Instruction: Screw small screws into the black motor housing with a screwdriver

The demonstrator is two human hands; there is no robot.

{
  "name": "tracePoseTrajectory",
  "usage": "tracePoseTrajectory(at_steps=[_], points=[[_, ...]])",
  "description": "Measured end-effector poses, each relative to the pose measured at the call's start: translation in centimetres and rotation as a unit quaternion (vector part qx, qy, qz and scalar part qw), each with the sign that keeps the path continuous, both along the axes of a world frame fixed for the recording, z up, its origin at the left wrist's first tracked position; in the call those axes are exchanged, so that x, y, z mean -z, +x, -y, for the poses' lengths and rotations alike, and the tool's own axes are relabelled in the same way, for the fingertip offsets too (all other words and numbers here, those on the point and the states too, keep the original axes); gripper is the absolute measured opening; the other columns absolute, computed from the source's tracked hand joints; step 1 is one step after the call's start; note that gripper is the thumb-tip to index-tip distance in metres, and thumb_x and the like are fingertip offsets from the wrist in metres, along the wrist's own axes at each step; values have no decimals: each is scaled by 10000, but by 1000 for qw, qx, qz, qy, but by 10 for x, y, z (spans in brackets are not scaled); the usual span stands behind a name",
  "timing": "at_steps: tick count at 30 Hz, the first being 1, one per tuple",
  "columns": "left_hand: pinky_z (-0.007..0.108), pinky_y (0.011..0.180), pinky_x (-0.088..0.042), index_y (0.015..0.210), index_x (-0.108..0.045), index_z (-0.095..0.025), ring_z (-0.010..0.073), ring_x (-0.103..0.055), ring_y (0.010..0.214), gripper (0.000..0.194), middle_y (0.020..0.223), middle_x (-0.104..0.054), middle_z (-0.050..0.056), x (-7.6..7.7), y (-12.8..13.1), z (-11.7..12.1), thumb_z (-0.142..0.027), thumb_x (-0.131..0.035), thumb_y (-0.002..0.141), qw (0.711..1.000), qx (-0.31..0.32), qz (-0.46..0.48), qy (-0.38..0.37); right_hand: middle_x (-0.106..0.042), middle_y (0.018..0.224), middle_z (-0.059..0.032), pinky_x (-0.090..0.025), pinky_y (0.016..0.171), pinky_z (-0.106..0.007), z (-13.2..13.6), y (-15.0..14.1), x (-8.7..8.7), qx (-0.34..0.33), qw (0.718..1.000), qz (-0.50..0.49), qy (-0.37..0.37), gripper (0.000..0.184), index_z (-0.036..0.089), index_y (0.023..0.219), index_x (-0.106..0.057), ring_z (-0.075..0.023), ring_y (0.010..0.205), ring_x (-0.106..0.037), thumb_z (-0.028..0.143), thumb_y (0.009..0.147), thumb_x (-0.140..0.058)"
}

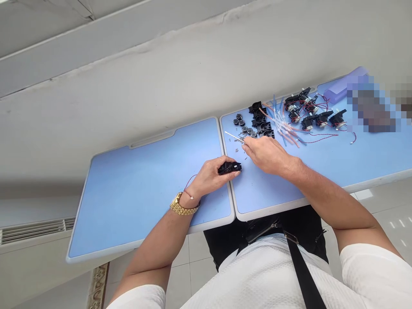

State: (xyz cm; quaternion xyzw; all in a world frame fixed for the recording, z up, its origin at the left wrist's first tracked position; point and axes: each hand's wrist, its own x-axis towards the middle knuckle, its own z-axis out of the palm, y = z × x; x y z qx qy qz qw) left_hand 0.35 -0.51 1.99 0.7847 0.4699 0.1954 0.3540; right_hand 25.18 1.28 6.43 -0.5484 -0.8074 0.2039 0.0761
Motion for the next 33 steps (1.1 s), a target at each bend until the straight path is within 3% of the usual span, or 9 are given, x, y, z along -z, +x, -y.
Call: tracePoseTrajectory(at_steps=[5,10,16,21,26,30,33], points=[[302,772,-543,1110,-758,-206,176,-697,788,297,913,-784,5,2,-1,0,-439,-806,931,1000,4,3,-2,-615,716,-17,-255,649,-331,0,1,-2,-45,995,-56,-70,324,229,796,-546,-161,643,-477,318,1100,-481],[307,778,-544,1120,-761,-207,183,-699,801,286,941,-790,12,1,-2,-1,-401,-815,916,1000,17,-5,8,-572,668,19,-271,633,-315,1,-6,3,-72,985,-96,-125,277,244,834,-505,-150,602,-451,279,1106,-470],[299,765,-542,1105,-757,-209,174,-695,785,276,926,-786,8,-1,0,0,-416,-811,932,1000,10,2,0,-639,763,-12,-344,703,-316,-3,-2,14,-23,986,-157,-45,247,237,892,-525,-172,712,-568,301,1116,-442],[296,746,-528,1089,-753,-212,171,-684,774,270,896,-771,2,-1,0,1,-428,-806,936,1000,6,-3,2,-673,783,-21,-382,713,-315,-6,6,13,19,976,-212,45,290,228,917,-569,-166,695,-570,342,1129,-410],[294,744,-532,1078,-747,-214,171,-689,773,254,890,-770,1,-2,0,0,-421,-802,942,1000,13,-8,6,-743,857,-48,-338,699,-323,-4,5,5,39,993,-115,3,286,217,957,-628,-184,736,-619,326,1131,-427],[298,768,-548,1095,-744,-219,176,-703,799,254,916,-776,4,0,-1,-1,-422,-802,955,1000,19,-6,22,-722,843,-60,-276,670,-336,-1,-2,-1,6,999,-2,-44,294,208,1025,-666,-202,717,-581,320,1135,-417],[315,823,-571,1120,-743,-222,191,-719,860,260,974,-783,23,4,-2,-1,-432,-795,975,999,25,5,48,-687,792,-47,-257,658,-339,1,-6,-2,-16,999,13,-47,295,210,1035,-665,-197,671,-530,311,1137,-407]])
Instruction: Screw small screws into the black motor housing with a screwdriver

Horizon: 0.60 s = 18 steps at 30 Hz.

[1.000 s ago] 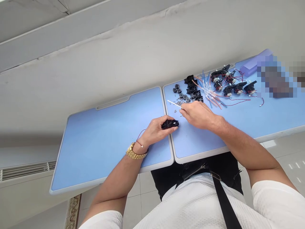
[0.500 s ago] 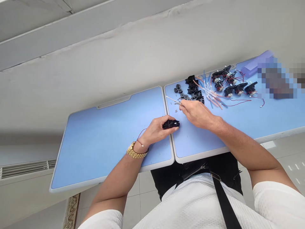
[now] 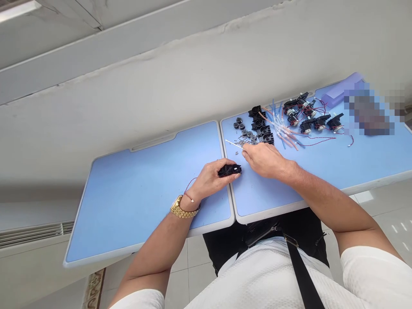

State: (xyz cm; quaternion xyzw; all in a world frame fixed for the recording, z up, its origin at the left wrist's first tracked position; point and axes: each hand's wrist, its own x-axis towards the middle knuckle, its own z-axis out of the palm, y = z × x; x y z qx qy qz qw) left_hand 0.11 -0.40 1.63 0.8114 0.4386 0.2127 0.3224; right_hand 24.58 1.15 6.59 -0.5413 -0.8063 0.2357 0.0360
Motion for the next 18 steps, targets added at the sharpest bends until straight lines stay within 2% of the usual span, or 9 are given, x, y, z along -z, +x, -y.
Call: tracePoseTrajectory(at_steps=[3,7,12,18], points=[[362,941,-584,1146,-737,-220,224,-728,995,264,1100,-777,69,3,-3,-2,-426,-791,990,999,7,13,32,-686,792,-43,-267,667,-337,-1,1,5,6,998,-47,29,285,214,1006,-647,-193,673,-530,314,1132,-412],[419,1031,-578,1172,-707,-224,260,-715,1127,248,1232,-747,110,6,-8,-8,-398,-769,1007,999,19,7,41,-710,813,-52,-313,692,-329,-5,5,11,48,987,-133,82,296,213,961,-614,-186,697,-572,330,1128,-400],[460,1085,-556,1173,-697,-223,286,-688,1189,259,1237,-742,113,7,-2,-20,-407,-768,1005,999,23,-24,41,-727,820,-50,-374,715,-316,-9,8,10,80,964,-225,119,306,218,920,-591,-173,712,-606,335,1121,-393],[458,1068,-549,1159,-706,-214,276,-693,1131,276,1182,-740,101,6,10,-33,-427,-765,993,998,35,-32,27,-725,799,-44,-378,711,-317,-13,11,9,104,951,-259,135,296,211,974,-621,-177,705,-616,345,1121,-401]])
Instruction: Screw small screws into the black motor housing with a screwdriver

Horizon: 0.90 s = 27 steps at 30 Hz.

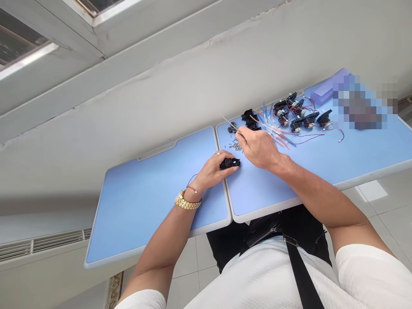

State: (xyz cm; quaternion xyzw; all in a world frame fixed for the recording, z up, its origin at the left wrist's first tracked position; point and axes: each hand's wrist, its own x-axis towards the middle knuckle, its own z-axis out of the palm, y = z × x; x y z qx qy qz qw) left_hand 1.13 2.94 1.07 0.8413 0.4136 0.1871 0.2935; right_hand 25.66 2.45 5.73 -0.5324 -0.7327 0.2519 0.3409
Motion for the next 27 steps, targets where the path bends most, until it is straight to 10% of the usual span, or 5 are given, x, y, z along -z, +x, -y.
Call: tracePoseTrajectory(at_steps=[12,27], points=[[414,1064,-556,1158,-731,-200,252,-710,1142,410,1207,-754,108,-3,12,-11,-548,-795,949,997,-25,69,-24,-671,778,-40,-348,709,-323,-4,3,-5,21,999,-16,35,335,197,992,-670,-176,689,-530,336,1122,-395],[391,973,-598,1238,-709,-206,251,-724,1094,551,1249,-776,119,1,-6,26,-647,-798,918,977,-120,151,-89,-676,775,16,-308,691,-286,3,-8,7,-173,978,115,-15,318,245,1259,-778,-162,683,-536,403,985,-745]])
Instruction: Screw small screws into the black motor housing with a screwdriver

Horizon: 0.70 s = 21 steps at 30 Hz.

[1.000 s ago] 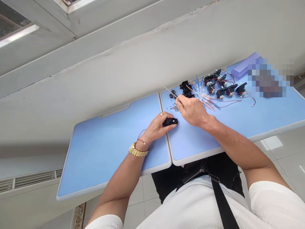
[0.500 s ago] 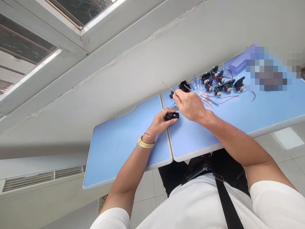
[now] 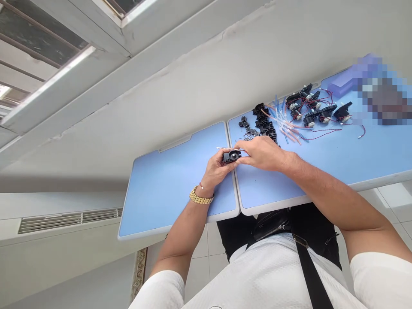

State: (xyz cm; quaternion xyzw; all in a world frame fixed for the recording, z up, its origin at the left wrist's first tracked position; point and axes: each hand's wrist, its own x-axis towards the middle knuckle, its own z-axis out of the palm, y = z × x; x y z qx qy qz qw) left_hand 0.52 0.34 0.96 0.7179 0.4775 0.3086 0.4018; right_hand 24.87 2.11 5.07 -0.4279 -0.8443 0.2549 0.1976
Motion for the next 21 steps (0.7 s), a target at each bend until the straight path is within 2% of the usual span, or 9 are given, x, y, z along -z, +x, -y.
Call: tracePoseTrajectory(at_steps=[4,7,9,13,15,17,21], points=[[345,847,-586,1239,-712,-219,220,-702,969,521,1170,-779,81,0,0,0,-620,-794,917,1000,9,-6,-21,-677,767,11,-331,695,-288,3,3,0,-1,1000,-11,8,288,231,1229,-789,-157,674,-538,376,998,-697],[326,802,-572,1201,-720,-213,204,-683,903,471,1080,-770,62,0,-1,-1,-588,-789,925,1000,15,-2,-22,-625,720,40,-361,696,-285,1,11,-4,13,998,-65,2,330,227,1257,-787,-139,642,-510,392,985,-699],[325,819,-577,1197,-727,-208,204,-690,906,452,1059,-768,61,-1,-1,-3,-563,-790,925,1000,10,1,-15,-584,694,54,-378,695,-290,-4,18,-8,62,991,-116,15,363,223,1264,-789,-135,633,-482,425,973,-712],[312,812,-586,1204,-736,-200,196,-705,889,437,1055,-778,60,-2,-3,-8,-525,-781,915,1000,-13,-1,4,-475,637,64,-407,712,-315,-13,38,-19,202,960,-183,60,376,192,1187,-808,-152,641,-450,481,964,-719],[309,801,-582,1194,-735,-195,190,-702,872,422,1043,-780,57,-3,-3,-11,-511,-769,916,1000,-24,1,20,-450,620,64,-412,710,-319,-8,50,-23,229,956,-169,68,369,186,1154,-815,-160,637,-465,486,962,-720],[310,801,-577,1199,-733,-196,186,-699,862,409,1033,-781,51,-4,-2,-12,-497,-759,924,999,-37,3,37,-476,620,63,-409,693,-315,5,62,-23,224,964,-127,70,378,193,1184,-815,-161,621,-475,487,969,-715],[308,821,-580,1213,-730,-202,184,-700,877,388,1035,-781,41,-5,2,-12,-468,-754,931,997,-54,13,55,-630,675,31,-415,682,-305,49,85,-8,217,972,-5,91,444,185,1293,-785,-164,612,-531,501,998,-685]])
